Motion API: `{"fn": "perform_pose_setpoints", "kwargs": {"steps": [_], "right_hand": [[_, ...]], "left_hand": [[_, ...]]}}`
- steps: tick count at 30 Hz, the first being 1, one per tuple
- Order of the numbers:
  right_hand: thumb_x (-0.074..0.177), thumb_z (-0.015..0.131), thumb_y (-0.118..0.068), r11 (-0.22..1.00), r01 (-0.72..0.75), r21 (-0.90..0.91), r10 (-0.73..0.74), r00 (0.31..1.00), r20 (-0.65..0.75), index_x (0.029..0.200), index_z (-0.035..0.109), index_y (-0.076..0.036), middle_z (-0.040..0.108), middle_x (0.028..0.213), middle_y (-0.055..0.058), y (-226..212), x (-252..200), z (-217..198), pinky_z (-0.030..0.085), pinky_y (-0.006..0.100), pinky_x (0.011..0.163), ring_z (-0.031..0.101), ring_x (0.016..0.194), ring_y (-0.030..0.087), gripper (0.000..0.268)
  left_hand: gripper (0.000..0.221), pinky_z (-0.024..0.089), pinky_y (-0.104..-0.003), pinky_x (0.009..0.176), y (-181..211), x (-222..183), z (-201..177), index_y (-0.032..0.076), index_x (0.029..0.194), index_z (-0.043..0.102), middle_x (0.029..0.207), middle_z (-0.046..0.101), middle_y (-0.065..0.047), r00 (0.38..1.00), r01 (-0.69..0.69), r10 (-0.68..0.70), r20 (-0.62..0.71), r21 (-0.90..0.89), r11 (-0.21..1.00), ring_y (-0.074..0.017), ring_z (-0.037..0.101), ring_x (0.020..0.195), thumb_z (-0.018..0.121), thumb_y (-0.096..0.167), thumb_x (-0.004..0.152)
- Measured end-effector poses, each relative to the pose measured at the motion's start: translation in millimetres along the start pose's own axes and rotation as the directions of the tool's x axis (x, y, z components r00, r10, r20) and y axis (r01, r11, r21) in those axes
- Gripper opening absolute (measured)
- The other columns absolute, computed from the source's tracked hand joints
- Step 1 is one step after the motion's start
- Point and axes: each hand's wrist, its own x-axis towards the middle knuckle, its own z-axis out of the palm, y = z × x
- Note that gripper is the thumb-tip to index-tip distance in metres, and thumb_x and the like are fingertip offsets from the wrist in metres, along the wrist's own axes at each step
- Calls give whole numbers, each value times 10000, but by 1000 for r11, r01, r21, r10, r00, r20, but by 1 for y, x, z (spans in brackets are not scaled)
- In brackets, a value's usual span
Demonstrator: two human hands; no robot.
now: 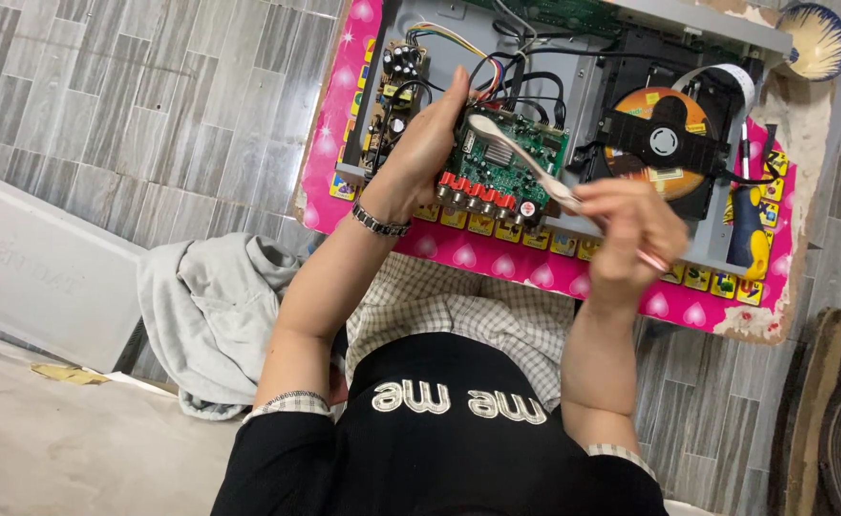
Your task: Unscrewing components and cleaning a circuit board of an electronic device using a screwdriver and a toothbrush.
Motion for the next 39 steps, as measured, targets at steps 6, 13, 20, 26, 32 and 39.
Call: {"fn": "perform_pose_setpoints", "kwargs": {"steps": [6,13,20,26,32,39], "right_hand": [[1045,462,-190,996,7,-92,-14,997,-71,762,617,20,675,799,168,-1,-5,-3,474,311,684,593,636,233,386],[1058,460,-149,999,-32,10,32,999,7,808,620,14,687,884,161,7,2,7,467,281,676,566,674,191,338],[1052,487,-171,967,-121,223,145,985,-93,842,620,-2,674,879,135,14,-3,-7,609,279,629,643,663,189,301],[1089,437,-90,990,-140,-11,140,990,23,880,609,77,675,958,218,-2,11,0,538,314,777,637,813,254,318],[1068,440,-131,973,-185,138,204,969,-140,842,586,23,656,936,182,11,-3,-40,569,303,779,623,801,233,310],[1053,472,-104,998,-60,-11,61,996,62,849,644,60,691,925,194,0,9,-1,510,283,697,614,713,217,313]], "left_hand": [[962,525,-300,763,2,1,1,-86,1321,565,1247,659,-220,999,39,-39,12,-6,999,-202,648,937,261,664,800],[820,429,-257,587,-7,8,-7,-18,1013,674,829,648,-90,999,-27,29,33,-67,997,-119,547,657,293,686,840],[984,518,-307,783,2,1,1,-114,1344,544,1217,667,-229,1000,15,-14,15,-50,999,-198,644,927,285,662,796],[838,469,-272,621,-7,11,-7,-52,1093,664,941,691,-148,999,18,-13,48,-103,995,-151,602,712,306,665,848],[855,511,-291,688,-10,12,-7,-83,1152,651,1051,701,-183,992,31,-6,128,-194,981,-174,637,793,318,650,865],[906,511,-283,691,1,4,-3,-113,1203,619,1004,690,-189,998,7,-3,56,-75,997,-174,637,796,280,646,841]]}}
